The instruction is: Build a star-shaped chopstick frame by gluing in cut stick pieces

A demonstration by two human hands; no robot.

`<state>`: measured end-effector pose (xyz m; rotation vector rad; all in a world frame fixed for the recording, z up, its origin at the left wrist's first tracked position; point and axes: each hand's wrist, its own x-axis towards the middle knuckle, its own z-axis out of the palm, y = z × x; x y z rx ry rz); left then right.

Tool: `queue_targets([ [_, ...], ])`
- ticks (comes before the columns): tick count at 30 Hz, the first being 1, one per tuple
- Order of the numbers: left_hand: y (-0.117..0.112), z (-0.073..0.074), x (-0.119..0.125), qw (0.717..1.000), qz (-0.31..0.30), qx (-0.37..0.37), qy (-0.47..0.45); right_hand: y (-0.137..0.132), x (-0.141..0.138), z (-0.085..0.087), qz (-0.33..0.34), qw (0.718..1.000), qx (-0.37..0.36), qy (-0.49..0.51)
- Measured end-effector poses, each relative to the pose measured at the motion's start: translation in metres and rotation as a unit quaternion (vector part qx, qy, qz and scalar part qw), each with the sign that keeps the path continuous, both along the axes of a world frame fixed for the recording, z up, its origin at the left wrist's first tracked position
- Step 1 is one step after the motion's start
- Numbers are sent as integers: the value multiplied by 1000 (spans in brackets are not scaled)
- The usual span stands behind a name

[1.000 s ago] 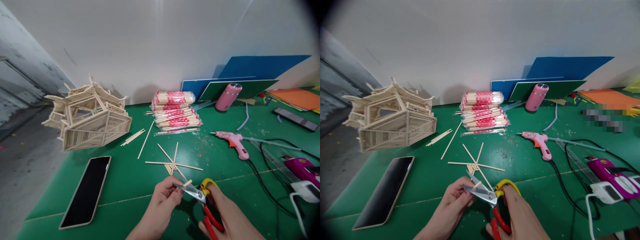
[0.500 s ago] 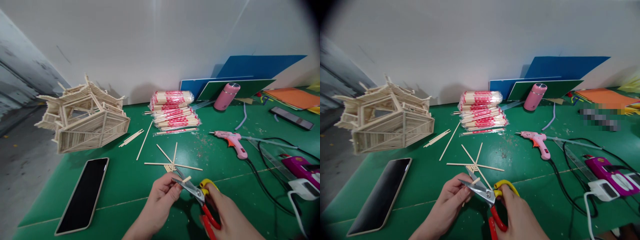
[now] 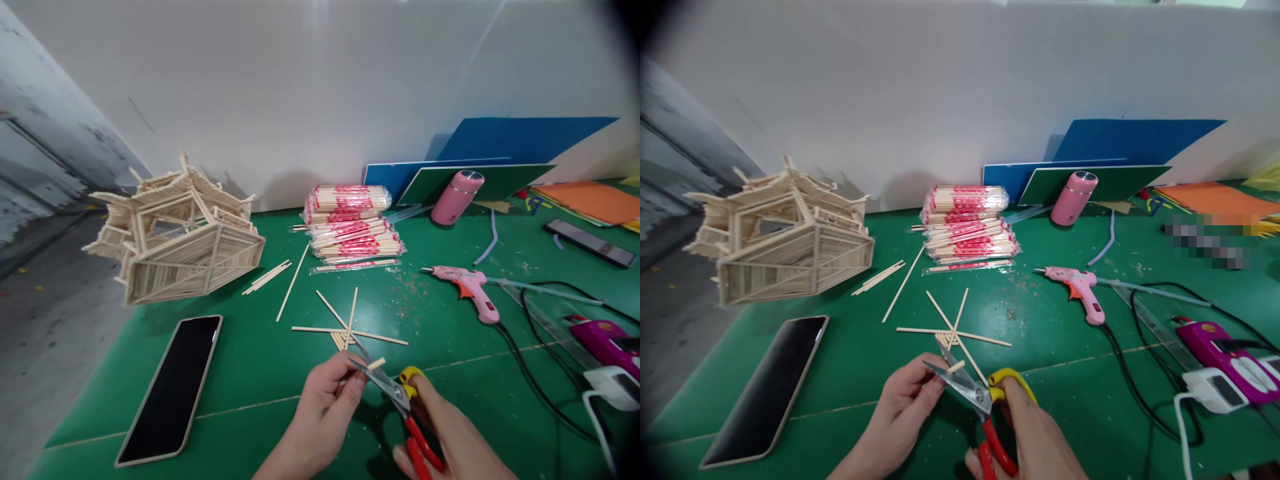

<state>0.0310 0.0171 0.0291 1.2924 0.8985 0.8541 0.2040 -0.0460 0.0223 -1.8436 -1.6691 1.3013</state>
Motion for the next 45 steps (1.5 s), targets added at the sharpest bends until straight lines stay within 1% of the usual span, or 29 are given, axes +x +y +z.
queue_targets([
  [2, 1, 2, 1, 1000, 2, -5, 2, 0, -1, 7, 11, 1000, -1, 15],
  [6, 1, 8, 3, 998, 38, -37, -13, 6, -4, 21, 47, 998, 2, 30],
  [9, 0, 12, 3, 998, 41, -45, -15, 8, -5, 25, 56, 998, -1, 37],
  [11, 0, 13, 3, 998, 40, -45, -13, 7, -5, 23, 43, 998, 10, 45],
  [15, 1, 13, 4, 998, 38, -54, -13, 2, -7, 10, 0, 997, 31, 78],
  [18, 2, 12, 3, 998, 33, -52, -13, 1, -7, 2, 3, 994, 30, 101],
  [21, 2, 12, 1, 999, 29, -44, -8, 1, -7, 1, 13, 994, 28, 104],
  [24, 1, 12, 1, 999, 28, -42, 0, 1, -8, 2, -5, 995, 33, 92],
  [28, -5, 5, 3, 998, 54, -4, 43, 1, -12, -1, -10, 995, 47, 86],
  [30, -8, -1, 3, 994, 69, 37, 80, 1, -13, -3, -11, 996, 54, 73],
  [32, -9, -6, 2, 985, 78, 93, 124, 2, -14, -4, -9, 997, 53, 58],
  [34, -10, -9, 1, 974, 76, 141, 160, 2, -13, -3, -8, 998, 46, 39],
  [35, -9, -9, 0, 971, 71, 153, 169, 2, -12, -1, -5, 999, 39, 29],
  [37, -8, -8, -1, 971, 61, 155, 169, 3, -11, 2, 0, 1000, 25, 6],
  [40, -8, -4, -1, 978, 56, 138, 149, 4, -9, 7, 9, 1000, 12, -15],
  [45, -8, 0, -2, 984, 50, 116, 127, 3, -8, 9, 9, 999, 24, -21],
])
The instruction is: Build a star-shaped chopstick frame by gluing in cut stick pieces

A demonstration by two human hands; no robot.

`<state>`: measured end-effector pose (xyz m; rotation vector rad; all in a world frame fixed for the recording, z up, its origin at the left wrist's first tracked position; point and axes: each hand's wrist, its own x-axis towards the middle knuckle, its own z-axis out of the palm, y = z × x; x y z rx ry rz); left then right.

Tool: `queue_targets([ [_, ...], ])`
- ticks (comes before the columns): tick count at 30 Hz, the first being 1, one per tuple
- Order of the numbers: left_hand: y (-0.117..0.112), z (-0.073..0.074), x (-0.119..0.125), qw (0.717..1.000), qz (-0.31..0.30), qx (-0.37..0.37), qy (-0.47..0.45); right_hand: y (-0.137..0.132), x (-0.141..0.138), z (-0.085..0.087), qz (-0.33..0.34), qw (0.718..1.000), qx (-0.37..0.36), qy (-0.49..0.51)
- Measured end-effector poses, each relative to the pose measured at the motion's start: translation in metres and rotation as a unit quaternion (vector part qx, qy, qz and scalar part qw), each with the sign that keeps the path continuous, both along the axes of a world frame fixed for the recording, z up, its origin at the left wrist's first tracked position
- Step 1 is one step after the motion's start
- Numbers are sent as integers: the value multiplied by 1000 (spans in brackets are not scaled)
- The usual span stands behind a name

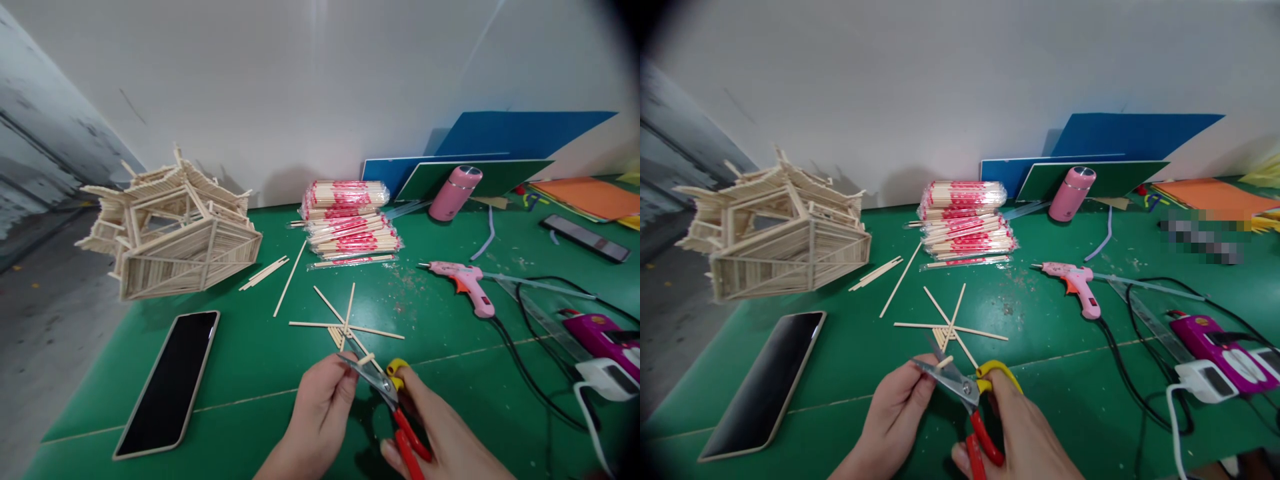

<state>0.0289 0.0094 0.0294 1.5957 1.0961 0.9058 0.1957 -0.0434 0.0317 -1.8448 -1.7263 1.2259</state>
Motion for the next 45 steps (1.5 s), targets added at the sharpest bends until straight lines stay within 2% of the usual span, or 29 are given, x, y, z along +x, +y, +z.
queue_targets([
  [6, 1, 1, -1, 999, -20, -27, -14, -2, 1, -3, -16, 999, 22, 43],
  [11, 3, 2, 0, 999, -39, -8, -27, -4, 2, -11, 10, 994, 22, 105],
  [14, 4, 2, 0, 999, -44, -5, -23, -5, 1, -15, -5, 993, 25, 118],
  [18, 5, 3, -1, 999, -49, -7, -17, -5, -1, -15, 0, 994, 16, 106],
  [22, 5, 6, -1, 997, -60, -16, -40, -5, 0, -13, -9, 999, 0, 37],
  [25, 6, 7, -2, 994, -67, -47, -71, -7, 3, -16, -10, 1000, -1, 16],
  [32, 7, 6, -4, 973, -56, -174, -142, -7, 1, -23, 12, 996, 7, 83],
  [35, 6, 6, -1, 970, -58, -187, -147, -6, 0, -20, 7, 996, -11, 83],
  [38, 0, 0, 2, 989, -11, -125, -74, -3, -3, -13, -15, 999, -7, 48],
  [41, -7, -9, 2, 998, 41, 11, 35, -1, -5, -7, -24, 999, -10, 18],
  [43, -10, -14, 0, 992, 20, 91, 88, 0, -6, -5, -14, 1000, -14, 16],
  [45, -11, -14, -3, 989, -2, 104, 103, -1, -5, -3, -4, 1000, -18, 11],
])
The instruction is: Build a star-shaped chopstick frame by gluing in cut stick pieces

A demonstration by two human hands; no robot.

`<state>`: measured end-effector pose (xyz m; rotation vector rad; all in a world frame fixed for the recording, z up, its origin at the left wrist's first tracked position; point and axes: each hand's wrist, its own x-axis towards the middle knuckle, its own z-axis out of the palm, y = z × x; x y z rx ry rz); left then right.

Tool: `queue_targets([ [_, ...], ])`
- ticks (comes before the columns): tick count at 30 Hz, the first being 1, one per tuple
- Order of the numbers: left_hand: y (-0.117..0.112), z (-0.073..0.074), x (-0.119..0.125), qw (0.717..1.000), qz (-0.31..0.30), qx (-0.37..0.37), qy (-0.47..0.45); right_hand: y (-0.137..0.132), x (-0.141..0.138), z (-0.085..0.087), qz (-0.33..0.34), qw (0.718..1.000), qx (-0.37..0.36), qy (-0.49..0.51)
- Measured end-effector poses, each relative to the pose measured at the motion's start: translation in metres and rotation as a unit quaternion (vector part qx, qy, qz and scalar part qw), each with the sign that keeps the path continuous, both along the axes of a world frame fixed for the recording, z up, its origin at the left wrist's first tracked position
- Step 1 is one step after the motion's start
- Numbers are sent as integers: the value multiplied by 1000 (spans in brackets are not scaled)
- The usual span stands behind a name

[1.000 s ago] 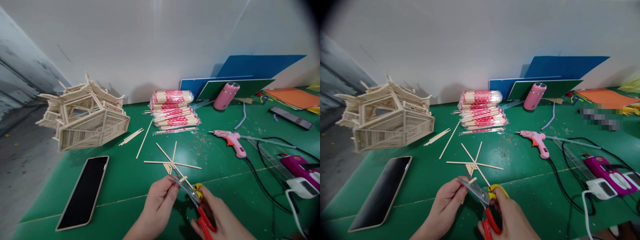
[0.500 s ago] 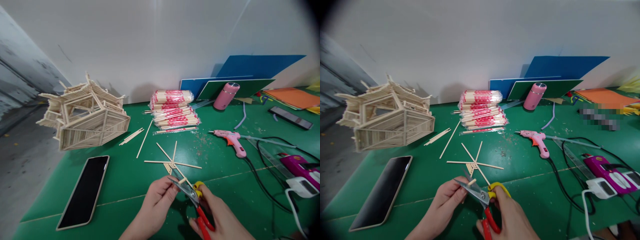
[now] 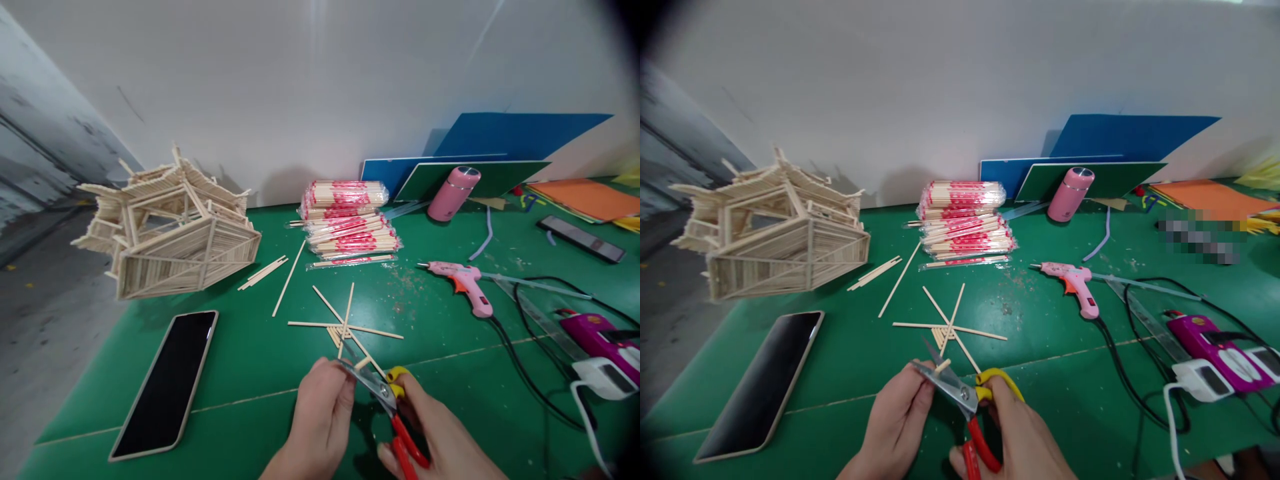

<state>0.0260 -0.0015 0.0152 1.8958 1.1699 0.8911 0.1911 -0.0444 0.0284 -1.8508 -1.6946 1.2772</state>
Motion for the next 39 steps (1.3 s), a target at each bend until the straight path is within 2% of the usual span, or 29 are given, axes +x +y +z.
queue_targets([
  [5, 7, 12, -2, 989, -22, -121, -84, -2, 7, 5, 12, 1000, 5, -21],
  [11, 16, 21, -2, 933, -60, -279, -221, 3, 12, 7, 39, 999, 10, 20],
  [17, 18, 18, -2, 889, -74, -361, -272, -1, 9, -5, 23, 998, 10, 66],
  [21, 17, 21, -1, 894, -72, -350, -270, -2, 8, -8, 17, 998, 13, 62],
  [27, 13, 23, 3, 961, -22, -223, -163, 2, 6, -4, -10, 999, 31, 40],
  [30, 11, 20, 1, 986, -34, -145, -81, 1, 5, -2, -24, 999, 30, 18],
  [32, 11, 19, -2, 990, -54, -121, -49, 0, 5, 1, -21, 999, 28, 7],
  [35, 11, 21, -5, 984, -79, -145, -70, 1, 5, 7, -7, 1000, 20, 9],
  [39, 13, 23, -6, 957, -80, -232, -152, 0, 5, 8, -5, 999, 19, 26],
])
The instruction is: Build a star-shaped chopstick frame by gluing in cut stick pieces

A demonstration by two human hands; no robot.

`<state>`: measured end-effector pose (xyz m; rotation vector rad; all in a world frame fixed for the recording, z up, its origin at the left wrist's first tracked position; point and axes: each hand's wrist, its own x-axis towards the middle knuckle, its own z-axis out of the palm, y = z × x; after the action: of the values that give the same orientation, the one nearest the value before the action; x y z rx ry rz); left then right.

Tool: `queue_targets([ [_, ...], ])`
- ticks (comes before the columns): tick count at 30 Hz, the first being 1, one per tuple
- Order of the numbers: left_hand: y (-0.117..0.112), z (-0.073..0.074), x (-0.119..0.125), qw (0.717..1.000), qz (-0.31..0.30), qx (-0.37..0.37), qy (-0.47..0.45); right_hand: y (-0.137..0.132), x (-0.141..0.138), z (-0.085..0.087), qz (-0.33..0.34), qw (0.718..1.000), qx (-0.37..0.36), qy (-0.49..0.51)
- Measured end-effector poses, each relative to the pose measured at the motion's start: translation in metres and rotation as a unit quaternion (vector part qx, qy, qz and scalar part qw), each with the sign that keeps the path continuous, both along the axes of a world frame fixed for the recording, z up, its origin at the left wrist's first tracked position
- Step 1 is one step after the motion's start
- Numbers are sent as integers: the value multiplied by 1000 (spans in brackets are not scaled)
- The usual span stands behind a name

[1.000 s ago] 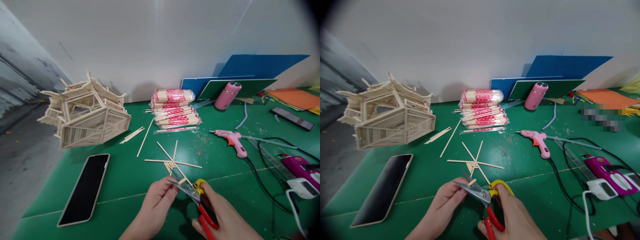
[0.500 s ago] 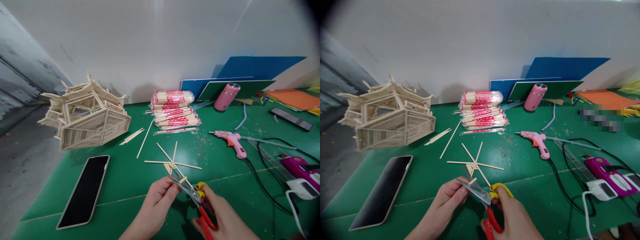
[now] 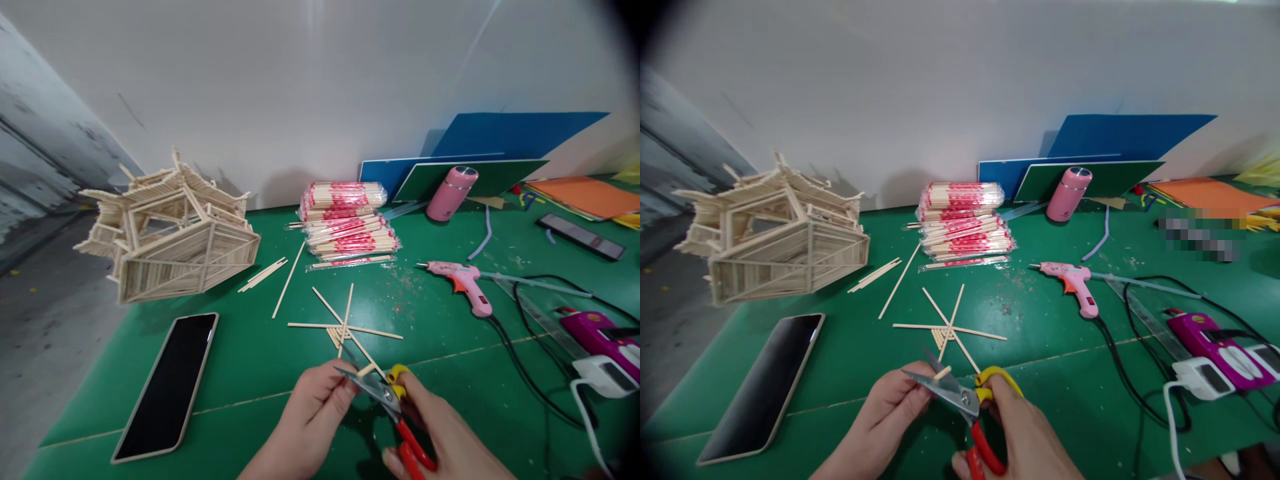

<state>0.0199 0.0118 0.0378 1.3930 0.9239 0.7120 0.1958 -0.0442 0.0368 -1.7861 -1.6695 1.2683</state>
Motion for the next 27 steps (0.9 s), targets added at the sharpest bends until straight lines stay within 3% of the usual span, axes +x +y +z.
queue_targets([
  [3, 2, -1, 0, 996, -7, -73, -53, -3, 1, -4, -1, 1000, 1, 25],
  [6, 3, -1, 1, 994, -11, -89, -65, -5, 1, -8, 1, 999, 3, 34],
  [8, 1, -1, 4, 998, 10, -48, -33, -4, 1, -10, 2, 1000, 3, 26],
  [12, -4, -6, 7, 986, 70, 114, 99, 1, -2, -8, -14, 1000, 10, -3],
  [15, -6, -12, 6, 964, 62, 213, 146, 3, -3, -3, -20, 999, 12, -29],
  [17, -5, -11, 5, 961, 50, 235, 138, 3, -1, -1, -11, 999, 7, -36],
  [20, -3, -4, 4, 975, 42, 199, 91, 2, 4, -1, -1, 999, 5, -39],
  [27, -1, 6, 3, 999, 25, -9, -43, 6, 1, 5, 10, 1000, 13, -26],
])
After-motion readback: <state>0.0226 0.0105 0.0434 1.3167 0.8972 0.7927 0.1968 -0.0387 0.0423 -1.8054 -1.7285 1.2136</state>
